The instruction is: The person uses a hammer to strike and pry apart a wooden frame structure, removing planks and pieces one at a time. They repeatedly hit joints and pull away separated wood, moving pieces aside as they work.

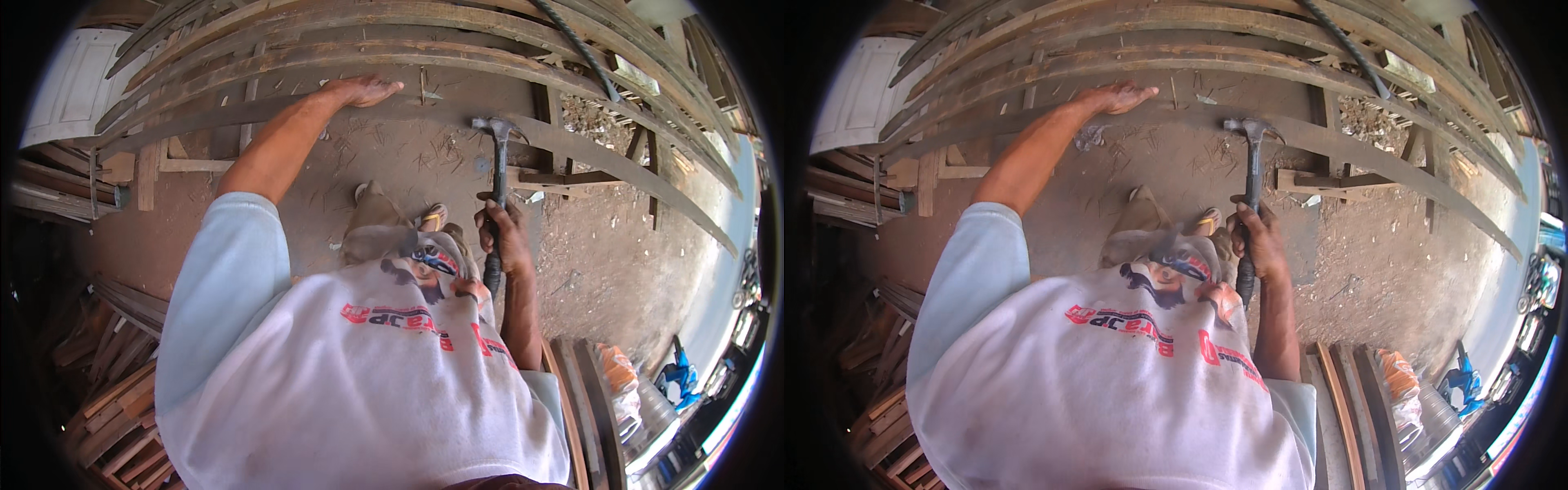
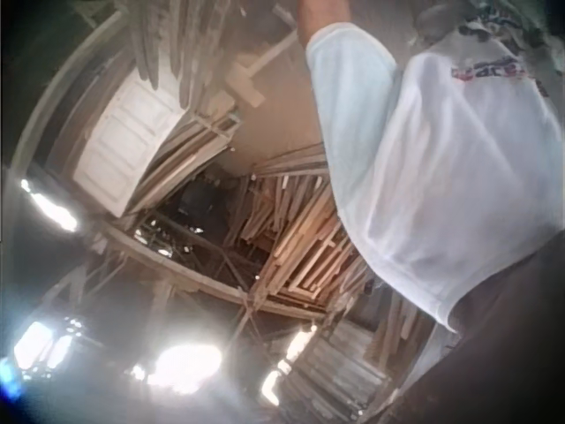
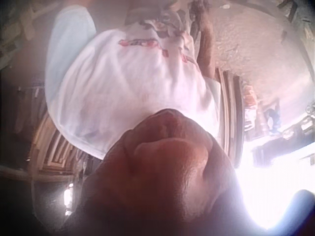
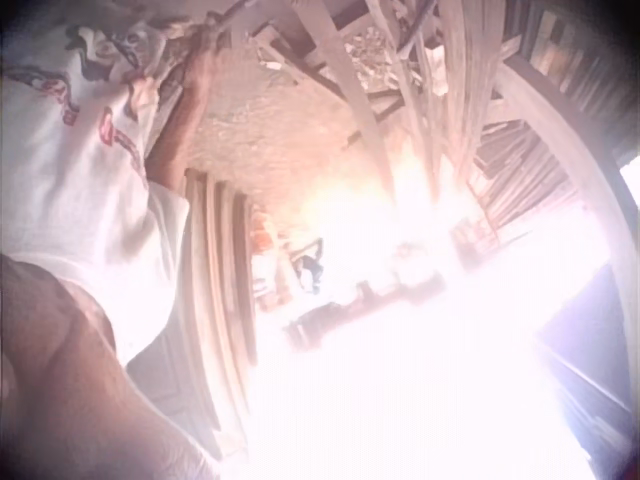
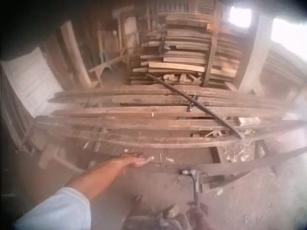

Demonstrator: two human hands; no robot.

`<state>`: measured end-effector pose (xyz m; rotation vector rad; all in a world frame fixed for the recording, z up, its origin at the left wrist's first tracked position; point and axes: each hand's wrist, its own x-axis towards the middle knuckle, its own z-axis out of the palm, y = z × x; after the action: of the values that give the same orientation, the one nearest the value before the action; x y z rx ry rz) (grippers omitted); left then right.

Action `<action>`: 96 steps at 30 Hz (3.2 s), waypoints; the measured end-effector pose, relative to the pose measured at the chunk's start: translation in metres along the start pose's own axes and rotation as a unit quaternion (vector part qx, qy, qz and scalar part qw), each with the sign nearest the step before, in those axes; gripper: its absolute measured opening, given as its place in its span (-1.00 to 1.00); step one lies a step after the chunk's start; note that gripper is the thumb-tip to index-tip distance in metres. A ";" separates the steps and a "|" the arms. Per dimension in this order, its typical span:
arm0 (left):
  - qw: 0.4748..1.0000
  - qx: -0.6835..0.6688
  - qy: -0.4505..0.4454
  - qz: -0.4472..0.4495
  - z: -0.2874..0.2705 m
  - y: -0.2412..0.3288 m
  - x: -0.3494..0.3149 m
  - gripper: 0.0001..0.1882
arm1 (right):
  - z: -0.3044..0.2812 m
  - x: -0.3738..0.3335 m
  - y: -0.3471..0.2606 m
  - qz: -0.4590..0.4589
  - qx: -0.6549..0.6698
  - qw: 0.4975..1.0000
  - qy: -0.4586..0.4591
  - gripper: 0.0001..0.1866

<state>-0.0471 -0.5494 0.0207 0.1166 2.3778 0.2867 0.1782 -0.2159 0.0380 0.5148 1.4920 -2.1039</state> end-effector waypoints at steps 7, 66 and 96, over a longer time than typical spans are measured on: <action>0.999 -0.001 -0.005 0.047 0.009 -0.010 0.013 -0.05 | 0.075 -0.021 -0.034 -0.232 -0.213 0.935 0.160 -0.66; 0.966 -0.014 0.151 0.208 0.021 -0.099 -0.040 0.04 | 0.152 0.017 -0.070 -0.240 -0.305 0.907 0.164 -0.34; 0.950 0.036 0.242 0.194 0.047 -0.088 -0.056 -0.33 | 0.243 0.153 -0.149 -0.365 -0.370 0.849 0.093 -0.50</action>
<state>0.0259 -0.6360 0.0036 0.6163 2.8435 0.4550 -0.0369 -0.4337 0.1421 -0.1977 2.7406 -1.7148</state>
